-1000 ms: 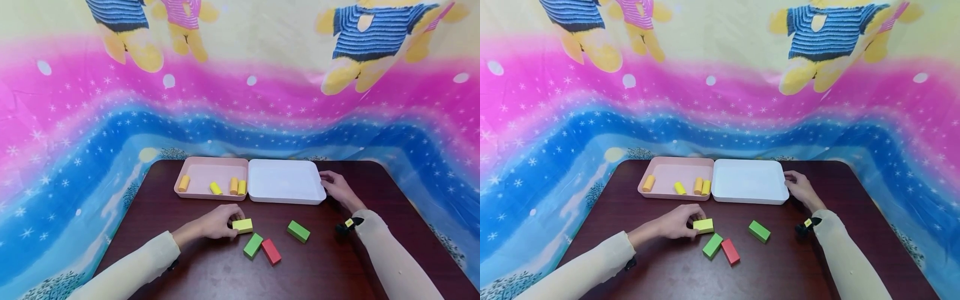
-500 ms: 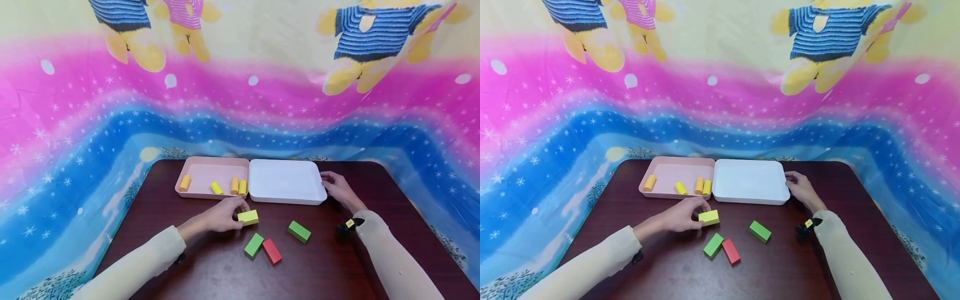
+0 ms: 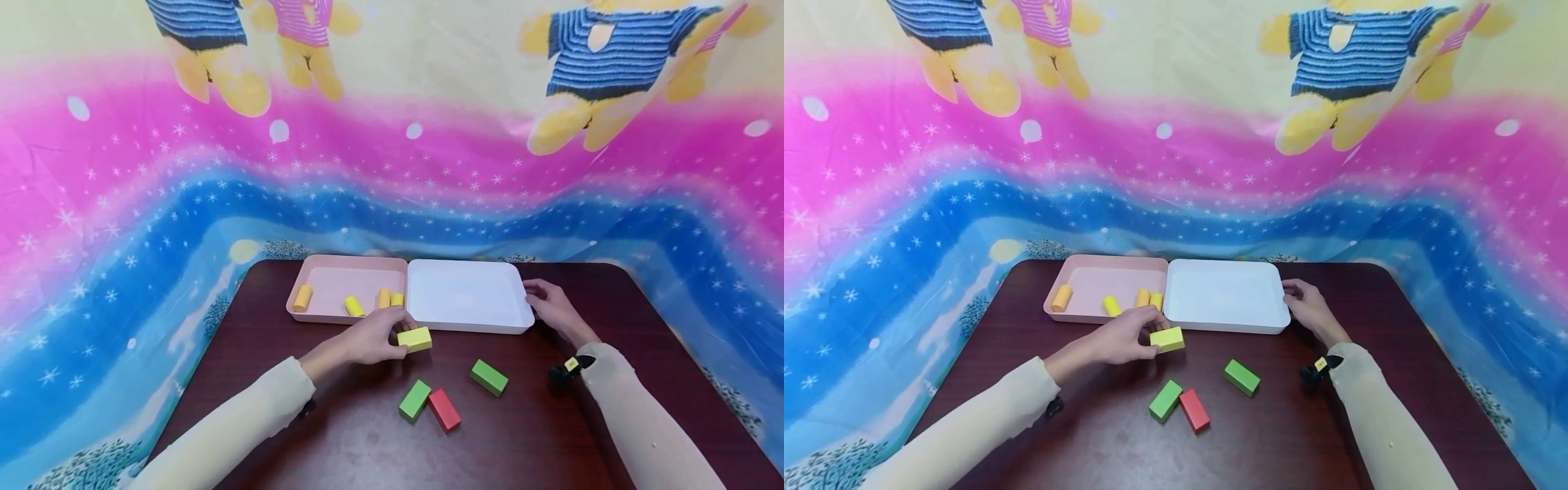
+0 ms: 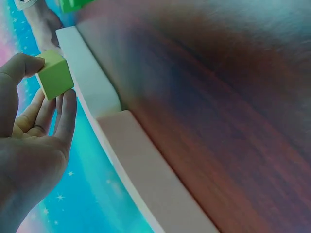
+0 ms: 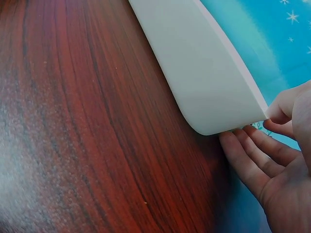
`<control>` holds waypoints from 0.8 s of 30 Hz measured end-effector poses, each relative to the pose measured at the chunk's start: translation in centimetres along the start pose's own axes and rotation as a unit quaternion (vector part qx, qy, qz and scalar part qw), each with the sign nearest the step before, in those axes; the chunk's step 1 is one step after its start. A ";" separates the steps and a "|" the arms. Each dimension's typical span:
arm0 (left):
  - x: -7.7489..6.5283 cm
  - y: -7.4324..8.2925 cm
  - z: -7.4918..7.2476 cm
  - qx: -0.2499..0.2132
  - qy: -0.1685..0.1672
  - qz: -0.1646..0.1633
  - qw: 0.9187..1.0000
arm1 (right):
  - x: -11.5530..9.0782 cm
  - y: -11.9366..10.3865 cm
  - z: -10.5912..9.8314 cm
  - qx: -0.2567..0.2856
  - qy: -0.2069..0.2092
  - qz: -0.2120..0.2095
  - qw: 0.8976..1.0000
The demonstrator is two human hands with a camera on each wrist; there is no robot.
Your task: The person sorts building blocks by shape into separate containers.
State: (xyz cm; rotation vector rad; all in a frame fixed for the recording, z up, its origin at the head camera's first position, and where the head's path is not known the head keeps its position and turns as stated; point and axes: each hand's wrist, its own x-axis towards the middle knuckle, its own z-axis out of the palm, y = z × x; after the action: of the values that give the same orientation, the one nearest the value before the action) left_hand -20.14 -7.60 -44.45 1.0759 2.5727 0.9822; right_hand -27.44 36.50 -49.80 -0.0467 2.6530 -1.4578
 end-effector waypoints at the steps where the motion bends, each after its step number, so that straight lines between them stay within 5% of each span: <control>1: 0.1 0.1 -0.1 -0.001 0.003 0.001 1.000 | 0.0 0.0 0.0 0.001 -0.001 -0.003 1.000; 24: 2.6 0.1 -1.3 -0.013 0.027 -0.013 0.999 | -0.2 -0.1 0.0 0.007 -0.003 -0.007 1.000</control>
State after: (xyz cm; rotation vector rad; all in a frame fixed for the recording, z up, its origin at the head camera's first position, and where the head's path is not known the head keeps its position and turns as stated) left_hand -22.49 -6.42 -43.24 1.0194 2.6023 1.0506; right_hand -27.29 36.51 -49.72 -0.0678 2.6422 -1.4779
